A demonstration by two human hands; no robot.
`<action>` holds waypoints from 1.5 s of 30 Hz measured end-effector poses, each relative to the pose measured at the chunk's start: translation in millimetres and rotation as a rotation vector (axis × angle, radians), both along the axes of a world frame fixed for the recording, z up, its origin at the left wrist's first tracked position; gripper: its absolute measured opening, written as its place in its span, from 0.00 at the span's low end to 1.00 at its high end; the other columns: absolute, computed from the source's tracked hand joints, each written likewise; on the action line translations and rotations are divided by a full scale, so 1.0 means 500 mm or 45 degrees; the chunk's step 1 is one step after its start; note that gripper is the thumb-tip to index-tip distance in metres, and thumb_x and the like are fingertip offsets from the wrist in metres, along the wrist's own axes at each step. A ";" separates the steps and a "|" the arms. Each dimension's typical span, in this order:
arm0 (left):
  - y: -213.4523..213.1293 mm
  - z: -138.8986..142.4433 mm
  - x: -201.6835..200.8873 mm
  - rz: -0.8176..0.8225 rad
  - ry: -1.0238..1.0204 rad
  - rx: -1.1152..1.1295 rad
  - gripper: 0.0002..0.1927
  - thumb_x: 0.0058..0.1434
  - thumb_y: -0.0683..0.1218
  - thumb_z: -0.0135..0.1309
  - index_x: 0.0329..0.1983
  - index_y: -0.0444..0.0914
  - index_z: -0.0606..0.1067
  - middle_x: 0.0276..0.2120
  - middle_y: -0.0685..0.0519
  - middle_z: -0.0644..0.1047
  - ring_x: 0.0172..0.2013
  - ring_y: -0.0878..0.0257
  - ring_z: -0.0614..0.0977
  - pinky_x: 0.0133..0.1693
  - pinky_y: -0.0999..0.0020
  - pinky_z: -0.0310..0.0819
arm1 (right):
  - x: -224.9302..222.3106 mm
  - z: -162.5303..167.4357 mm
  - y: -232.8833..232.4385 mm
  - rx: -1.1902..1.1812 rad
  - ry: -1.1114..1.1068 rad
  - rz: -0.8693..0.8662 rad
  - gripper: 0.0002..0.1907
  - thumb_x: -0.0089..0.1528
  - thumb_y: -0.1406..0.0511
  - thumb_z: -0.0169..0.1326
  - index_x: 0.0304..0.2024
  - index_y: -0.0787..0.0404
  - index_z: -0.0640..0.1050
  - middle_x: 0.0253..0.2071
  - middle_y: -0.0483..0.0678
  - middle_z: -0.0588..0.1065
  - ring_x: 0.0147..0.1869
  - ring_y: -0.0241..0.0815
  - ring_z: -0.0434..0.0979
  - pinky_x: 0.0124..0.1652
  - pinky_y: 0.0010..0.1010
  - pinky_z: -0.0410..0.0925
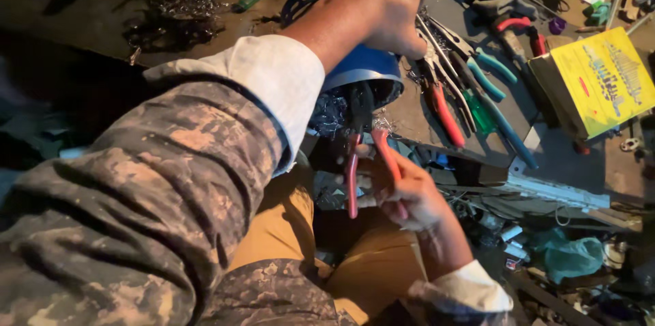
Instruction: The person sits on the floor at a cluttered workbench and uses red-handled pliers to pull and cut tangled wire out of a blue perforated metal cage, working around the cage opening and turning it as they extract the wire.
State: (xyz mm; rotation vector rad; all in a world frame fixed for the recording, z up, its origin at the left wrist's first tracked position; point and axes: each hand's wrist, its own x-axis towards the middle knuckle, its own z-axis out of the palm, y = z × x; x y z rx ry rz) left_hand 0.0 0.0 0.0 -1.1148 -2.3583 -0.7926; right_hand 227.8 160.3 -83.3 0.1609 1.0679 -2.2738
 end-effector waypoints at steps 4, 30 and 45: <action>-0.006 0.012 0.007 0.048 -0.201 -0.235 0.24 0.41 0.59 0.69 0.31 0.36 0.82 0.35 0.39 0.81 0.38 0.43 0.83 0.41 0.50 0.79 | -0.034 0.006 -0.001 -0.130 0.014 0.053 0.44 0.44 0.73 0.51 0.67 0.70 0.63 0.58 0.66 0.72 0.58 0.63 0.80 0.44 0.56 0.77; 0.032 -0.010 -0.024 -0.089 -0.331 -0.432 0.28 0.53 0.64 0.65 0.40 0.36 0.81 0.32 0.43 0.82 0.32 0.49 0.84 0.34 0.53 0.78 | 0.089 -0.240 -0.046 1.882 0.636 0.022 0.31 0.51 0.74 0.56 0.58 0.59 0.67 0.43 0.58 0.77 0.47 0.61 0.77 0.43 0.46 0.71; 0.002 -0.021 0.035 0.012 -0.099 -0.396 0.33 0.51 0.66 0.67 0.47 0.36 0.79 0.40 0.40 0.81 0.39 0.44 0.83 0.40 0.49 0.78 | 0.279 -0.025 0.089 1.819 0.519 -0.088 0.39 0.47 0.75 0.55 0.63 0.60 0.64 0.40 0.56 0.78 0.41 0.54 0.82 0.43 0.40 0.74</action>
